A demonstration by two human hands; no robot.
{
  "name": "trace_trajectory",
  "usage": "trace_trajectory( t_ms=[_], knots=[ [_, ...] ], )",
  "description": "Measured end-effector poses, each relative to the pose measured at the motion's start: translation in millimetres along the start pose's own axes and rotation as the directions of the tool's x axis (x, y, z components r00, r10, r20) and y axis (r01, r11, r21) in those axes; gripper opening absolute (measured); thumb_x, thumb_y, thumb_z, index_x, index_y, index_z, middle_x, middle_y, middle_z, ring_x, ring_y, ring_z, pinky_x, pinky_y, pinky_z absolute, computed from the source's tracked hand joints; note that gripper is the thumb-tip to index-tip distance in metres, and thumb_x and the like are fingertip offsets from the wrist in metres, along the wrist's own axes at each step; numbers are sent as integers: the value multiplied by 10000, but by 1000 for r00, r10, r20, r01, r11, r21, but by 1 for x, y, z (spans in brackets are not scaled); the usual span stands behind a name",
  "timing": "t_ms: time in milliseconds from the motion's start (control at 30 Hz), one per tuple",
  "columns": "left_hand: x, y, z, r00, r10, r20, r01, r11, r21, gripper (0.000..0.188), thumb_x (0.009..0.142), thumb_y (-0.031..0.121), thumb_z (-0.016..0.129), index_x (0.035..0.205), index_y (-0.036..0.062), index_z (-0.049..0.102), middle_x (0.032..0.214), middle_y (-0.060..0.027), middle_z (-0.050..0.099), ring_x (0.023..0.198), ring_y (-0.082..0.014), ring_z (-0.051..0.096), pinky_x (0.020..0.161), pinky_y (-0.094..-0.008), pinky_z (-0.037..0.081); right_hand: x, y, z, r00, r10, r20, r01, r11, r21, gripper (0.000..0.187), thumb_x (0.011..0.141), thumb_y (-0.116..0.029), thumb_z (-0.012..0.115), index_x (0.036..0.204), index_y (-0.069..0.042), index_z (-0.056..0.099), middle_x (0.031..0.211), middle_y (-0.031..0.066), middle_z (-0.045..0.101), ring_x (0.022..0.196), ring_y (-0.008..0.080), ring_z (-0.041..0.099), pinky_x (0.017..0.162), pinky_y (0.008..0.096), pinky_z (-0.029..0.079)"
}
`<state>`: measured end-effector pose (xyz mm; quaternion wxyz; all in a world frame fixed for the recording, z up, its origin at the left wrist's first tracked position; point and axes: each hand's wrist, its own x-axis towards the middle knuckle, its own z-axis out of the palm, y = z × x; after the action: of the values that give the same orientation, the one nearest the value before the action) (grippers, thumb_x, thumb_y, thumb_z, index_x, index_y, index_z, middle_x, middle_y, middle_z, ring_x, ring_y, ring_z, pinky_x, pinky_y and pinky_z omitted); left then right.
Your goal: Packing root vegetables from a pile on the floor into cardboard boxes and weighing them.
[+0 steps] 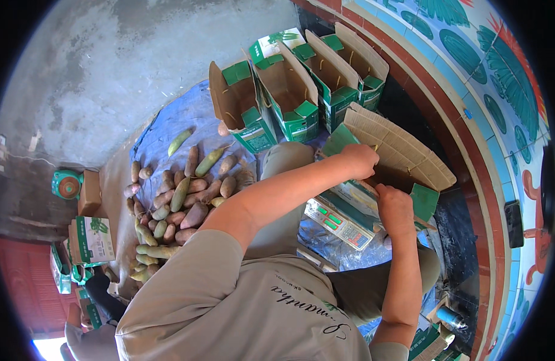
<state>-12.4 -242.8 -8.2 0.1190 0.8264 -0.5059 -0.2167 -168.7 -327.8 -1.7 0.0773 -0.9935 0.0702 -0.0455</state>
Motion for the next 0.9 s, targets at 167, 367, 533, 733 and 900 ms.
trace_trajectory(
  t_ms=[167,367,533,733,900],
  knots=[
    [-32,-15,-18,919,95,-382,-123,991,-48,251,785,233,624,999,101,633,941,-146,633,867,-331,608,721,-427,484,2,-5,-3,999,-40,-27,40,999,-2,26,789,-98,554,775,-79,564,714,105,609,686,290,618,618,391,492],
    [-102,-77,-54,588,-82,-805,-210,945,-250,141,790,69,632,924,30,620,867,-132,635,775,-240,623,679,-312,493,2,-6,-5,998,-40,-39,38,999,-39,37,789,-85,555,752,-81,553,690,96,602,666,268,621,607,371,495],
    [-159,-180,-6,601,-347,-720,164,935,-314,116,776,115,617,861,36,615,866,-171,629,807,-353,608,674,-401,491,4,-3,-1,1000,11,1,-11,1000,17,51,797,-112,589,790,-69,562,713,124,601,687,322,607,610,425,477],
    [-225,-244,127,709,-694,-127,669,718,-190,252,795,239,558,954,65,646,935,-174,650,890,-339,624,787,-441,491,9,-9,-12,995,75,69,-81,993,82,78,806,-126,593,846,-59,588,769,150,622,741,342,605,645,431,473],
    [-279,-264,241,648,-692,318,750,652,-112,393,763,261,590,1117,90,600,1086,-177,607,1052,-344,572,883,-423,461,12,-8,-11,992,111,64,-119,983,138,100,810,-126,592,881,-57,608,801,174,621,759,363,596,661,439,463]
  ],
)
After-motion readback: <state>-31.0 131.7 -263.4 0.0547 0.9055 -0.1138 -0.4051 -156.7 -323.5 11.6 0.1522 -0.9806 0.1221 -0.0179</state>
